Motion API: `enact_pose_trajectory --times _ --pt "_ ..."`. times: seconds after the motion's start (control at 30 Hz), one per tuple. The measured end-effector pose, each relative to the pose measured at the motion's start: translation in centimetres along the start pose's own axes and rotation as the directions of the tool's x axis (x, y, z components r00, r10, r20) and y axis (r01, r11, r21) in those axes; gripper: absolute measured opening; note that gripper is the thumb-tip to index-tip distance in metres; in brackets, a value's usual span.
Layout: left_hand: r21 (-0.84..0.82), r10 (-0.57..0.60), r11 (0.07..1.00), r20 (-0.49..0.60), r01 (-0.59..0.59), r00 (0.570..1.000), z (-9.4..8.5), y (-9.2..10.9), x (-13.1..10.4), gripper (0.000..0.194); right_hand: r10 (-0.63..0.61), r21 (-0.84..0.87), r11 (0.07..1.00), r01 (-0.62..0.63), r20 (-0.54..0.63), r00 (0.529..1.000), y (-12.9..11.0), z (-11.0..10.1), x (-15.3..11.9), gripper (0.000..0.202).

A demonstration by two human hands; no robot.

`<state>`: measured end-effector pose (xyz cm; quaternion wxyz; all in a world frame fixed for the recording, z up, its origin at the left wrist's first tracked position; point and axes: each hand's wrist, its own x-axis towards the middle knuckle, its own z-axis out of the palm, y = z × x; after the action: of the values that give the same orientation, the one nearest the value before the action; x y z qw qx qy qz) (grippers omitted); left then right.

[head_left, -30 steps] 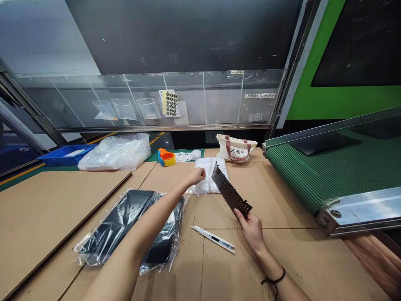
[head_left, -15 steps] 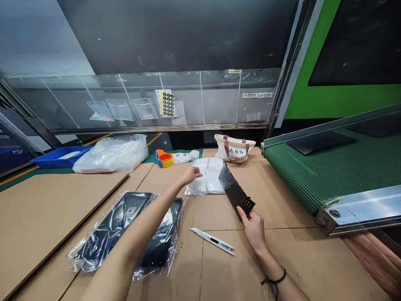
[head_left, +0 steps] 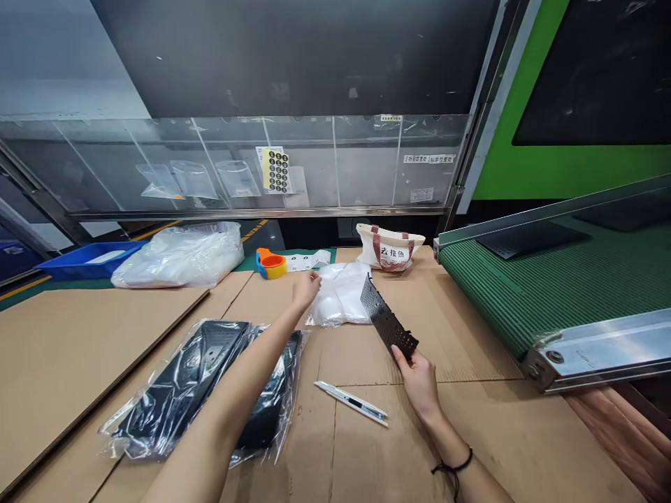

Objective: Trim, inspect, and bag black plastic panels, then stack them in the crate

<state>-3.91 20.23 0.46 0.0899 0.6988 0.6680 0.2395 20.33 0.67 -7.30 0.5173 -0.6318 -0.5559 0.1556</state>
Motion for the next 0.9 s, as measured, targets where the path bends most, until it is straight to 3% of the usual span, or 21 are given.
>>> enact_pose_trajectory --times 0.13,0.3,0.4,0.5,0.6,0.8,0.9 --pt "0.026 0.049 0.999 -0.066 -0.048 0.997 -1.2 -0.7 0.1 0.015 0.0 -0.008 1.0 0.0 0.004 1.0 0.1 0.0 0.0 0.065" --pt "0.037 0.023 0.999 -0.095 -0.02 0.995 -4.6 -1.8 1.7 0.009 -0.004 0.003 1.0 0.004 0.002 1.0 0.1 0.0 0.1 0.063" --pt "0.006 0.063 0.998 -0.002 -0.063 0.998 -5.6 -1.7 1.3 0.015 -0.004 0.028 1.0 0.005 -0.017 1.0 -0.2 0.0 0.1 0.062" --pt "-0.088 0.198 0.979 0.187 -0.184 0.962 -4.5 -0.8 -0.7 0.02 -0.006 0.059 0.998 0.01 -0.065 0.998 -0.5 -0.3 0.0 0.06" --pt "-0.202 0.274 0.955 0.302 -0.219 0.913 -2.3 0.3 -2.5 0.025 -0.039 0.084 0.995 0.049 -0.116 0.992 -0.7 -0.7 -0.2 0.06" --pt "-0.374 0.276 0.922 0.448 -0.103 0.85 1.1 1.2 -2.5 0.033 -0.151 0.088 0.984 0.156 -0.061 0.987 -0.7 -1.0 -0.8 0.054" --pt "-0.417 0.238 0.909 0.46 -0.029 0.855 2.0 1.0 -2.1 0.025 -0.205 0.079 0.976 0.205 -0.006 0.979 -0.6 -0.9 -0.8 0.051"
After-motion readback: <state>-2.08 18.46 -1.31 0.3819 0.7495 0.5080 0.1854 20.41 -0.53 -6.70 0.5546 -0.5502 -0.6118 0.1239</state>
